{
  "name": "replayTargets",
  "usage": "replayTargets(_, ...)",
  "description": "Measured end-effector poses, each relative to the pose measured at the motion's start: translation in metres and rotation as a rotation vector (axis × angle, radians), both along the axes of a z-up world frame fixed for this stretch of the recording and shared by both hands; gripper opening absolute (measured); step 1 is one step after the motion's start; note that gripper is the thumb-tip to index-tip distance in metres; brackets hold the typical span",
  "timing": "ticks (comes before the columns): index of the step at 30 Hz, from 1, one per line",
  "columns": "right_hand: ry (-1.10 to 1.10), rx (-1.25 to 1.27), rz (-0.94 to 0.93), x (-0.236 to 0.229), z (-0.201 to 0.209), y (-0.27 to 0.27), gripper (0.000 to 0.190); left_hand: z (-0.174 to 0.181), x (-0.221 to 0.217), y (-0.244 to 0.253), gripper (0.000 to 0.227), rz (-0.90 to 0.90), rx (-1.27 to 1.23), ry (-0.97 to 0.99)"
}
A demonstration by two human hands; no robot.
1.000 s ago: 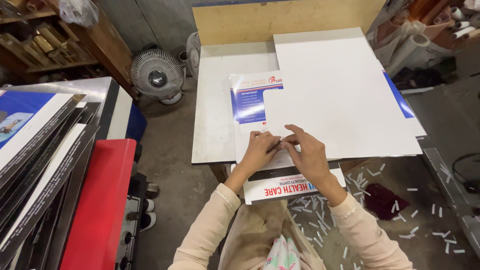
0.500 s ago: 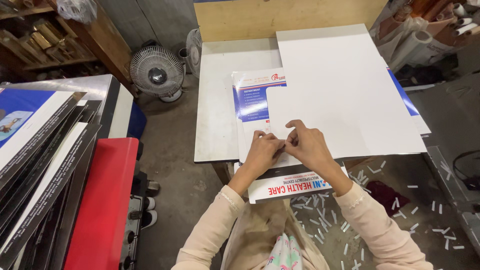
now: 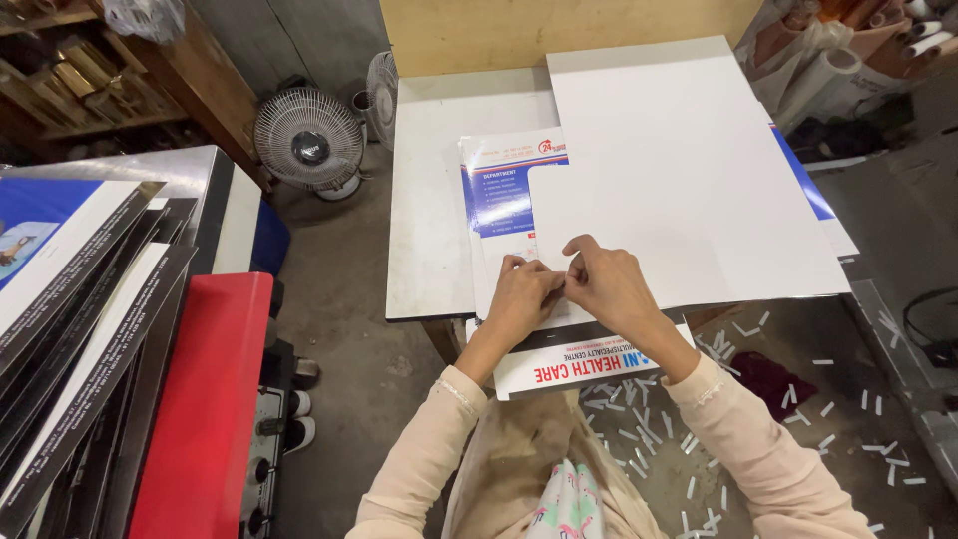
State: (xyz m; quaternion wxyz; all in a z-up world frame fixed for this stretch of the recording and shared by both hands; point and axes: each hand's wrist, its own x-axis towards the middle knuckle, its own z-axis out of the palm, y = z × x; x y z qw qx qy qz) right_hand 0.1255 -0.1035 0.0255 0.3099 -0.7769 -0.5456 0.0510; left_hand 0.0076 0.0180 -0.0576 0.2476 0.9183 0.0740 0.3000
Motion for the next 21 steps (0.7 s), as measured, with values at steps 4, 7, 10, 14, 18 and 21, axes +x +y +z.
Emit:
replayTargets(4, 0.332, 0.021, 0.007, 0.017, -0.013, -0.003, 0.031, 0.003, 0.001, 0.0, 0.006, 0.012, -0.001, -0.016)
replayTargets(7, 0.625, 0.102, 0.008, 0.038, -0.042, -0.003, 0.029, 0.003, 0.001, 0.0, 0.012, 0.017, -0.042, 0.006)
replayTargets(10, 0.904, 0.273, -0.037, 0.066, -0.068, -0.013, 0.028, 0.002, 0.002, 0.001, 0.02, 0.032, -0.076, 0.005)
replayTargets(14, 0.366, 0.451, -0.572, 0.093, -0.031, -0.109, 0.021, 0.001, 0.001, 0.0, 0.016, -0.003, -0.072, -0.099)
replayTargets(18, -0.546, 0.372, -0.617, 0.036, 0.009, -0.149, 0.018, 0.009, 0.0, 0.0, 0.021, 0.007, -0.072, -0.025)
replayTargets(21, -0.409, 0.395, -0.37, -0.021, -0.009, -0.109, 0.02, 0.023, -0.001, -0.011, 0.021, 0.015, -0.067, -0.022)
